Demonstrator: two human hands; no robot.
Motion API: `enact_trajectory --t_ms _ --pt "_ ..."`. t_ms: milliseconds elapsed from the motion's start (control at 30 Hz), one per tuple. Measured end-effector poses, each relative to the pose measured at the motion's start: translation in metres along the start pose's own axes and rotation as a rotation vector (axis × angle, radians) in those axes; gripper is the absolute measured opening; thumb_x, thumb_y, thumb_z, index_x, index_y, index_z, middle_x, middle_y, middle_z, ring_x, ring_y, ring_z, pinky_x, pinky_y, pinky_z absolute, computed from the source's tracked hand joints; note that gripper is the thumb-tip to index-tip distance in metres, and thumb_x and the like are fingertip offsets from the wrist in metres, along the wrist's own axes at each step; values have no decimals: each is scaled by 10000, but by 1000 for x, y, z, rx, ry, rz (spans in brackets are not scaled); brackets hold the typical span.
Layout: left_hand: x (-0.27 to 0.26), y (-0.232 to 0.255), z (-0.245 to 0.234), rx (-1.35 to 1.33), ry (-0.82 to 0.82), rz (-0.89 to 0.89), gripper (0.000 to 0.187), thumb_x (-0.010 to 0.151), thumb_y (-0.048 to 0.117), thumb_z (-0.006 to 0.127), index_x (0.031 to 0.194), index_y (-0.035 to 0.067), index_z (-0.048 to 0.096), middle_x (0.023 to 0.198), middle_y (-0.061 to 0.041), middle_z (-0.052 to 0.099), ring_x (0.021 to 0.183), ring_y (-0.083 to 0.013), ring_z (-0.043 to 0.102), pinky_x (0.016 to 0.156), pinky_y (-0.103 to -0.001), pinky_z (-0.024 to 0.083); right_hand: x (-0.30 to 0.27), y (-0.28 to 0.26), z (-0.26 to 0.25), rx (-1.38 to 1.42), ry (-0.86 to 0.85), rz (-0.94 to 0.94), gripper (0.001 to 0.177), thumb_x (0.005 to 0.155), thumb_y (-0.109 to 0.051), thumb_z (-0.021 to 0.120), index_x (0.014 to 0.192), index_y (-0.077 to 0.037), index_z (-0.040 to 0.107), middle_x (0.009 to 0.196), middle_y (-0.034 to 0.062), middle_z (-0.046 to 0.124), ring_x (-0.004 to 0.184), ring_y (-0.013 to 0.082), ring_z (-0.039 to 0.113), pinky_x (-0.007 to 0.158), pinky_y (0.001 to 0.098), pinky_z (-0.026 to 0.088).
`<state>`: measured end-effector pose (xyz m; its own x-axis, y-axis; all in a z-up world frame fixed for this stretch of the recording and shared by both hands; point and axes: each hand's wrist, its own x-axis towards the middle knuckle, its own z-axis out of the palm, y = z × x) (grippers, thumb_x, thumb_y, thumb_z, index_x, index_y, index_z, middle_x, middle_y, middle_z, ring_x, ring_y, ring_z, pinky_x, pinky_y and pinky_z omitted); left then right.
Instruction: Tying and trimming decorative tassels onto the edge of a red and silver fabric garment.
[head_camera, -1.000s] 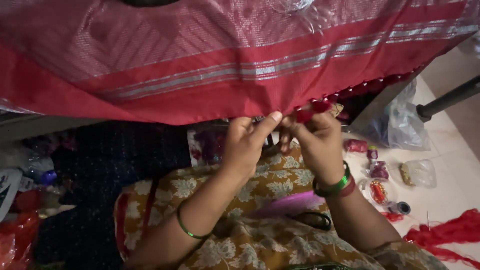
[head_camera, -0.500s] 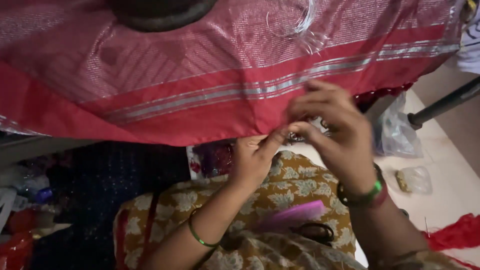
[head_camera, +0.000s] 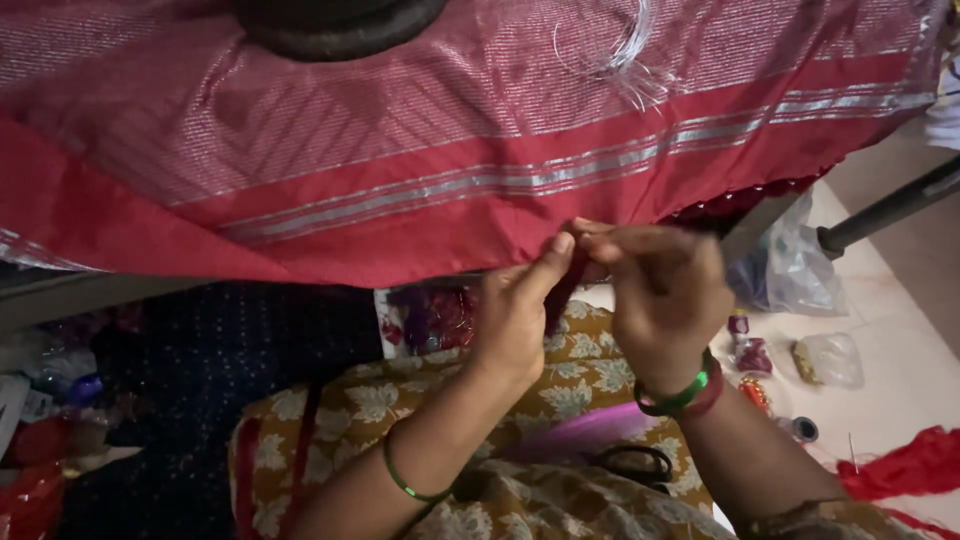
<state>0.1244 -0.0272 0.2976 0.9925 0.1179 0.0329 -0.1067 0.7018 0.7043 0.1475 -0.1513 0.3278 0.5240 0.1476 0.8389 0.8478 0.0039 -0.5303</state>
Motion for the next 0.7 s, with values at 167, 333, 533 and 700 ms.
enact_trajectory --t_ms 167,333,533,700 --pt "0 2 5 -49 -57 39 271 1020 191 644 1102 -49 737 1034 -111 766 951 -169 717 927 -316 535 25 11 -16 676 175 600 109 1071 48 573 1095 -38 510 947 165 700 935 324 756 715 386 648" --pt "12 -6 -1 -147 -117 -9 294 1060 197 625 1194 -51 706 1103 -101 740 984 -164 693 930 -322 497 35 14 -19 909 173 791 46 1034 -34 563 1053 -62 532 908 150 707 939 326 775 656 376 621" --pt "15 4 -2 -125 -93 -116 319 1054 179 619 1155 -115 689 1103 -178 753 982 -197 706 943 -340 531 57 10 -55 450 27 545 121 1072 8 655 1079 -61 555 999 114 684 1031 306 781 906 472 635" --pt "11 19 2 -87 -126 -113 375 1013 194 624 1126 -155 700 1062 -228 763 948 -237 741 901 -370 598 116 -27 -86 374 -6 585 100 1057 5 658 1070 -45 571 986 120 689 995 296 779 878 456 636"
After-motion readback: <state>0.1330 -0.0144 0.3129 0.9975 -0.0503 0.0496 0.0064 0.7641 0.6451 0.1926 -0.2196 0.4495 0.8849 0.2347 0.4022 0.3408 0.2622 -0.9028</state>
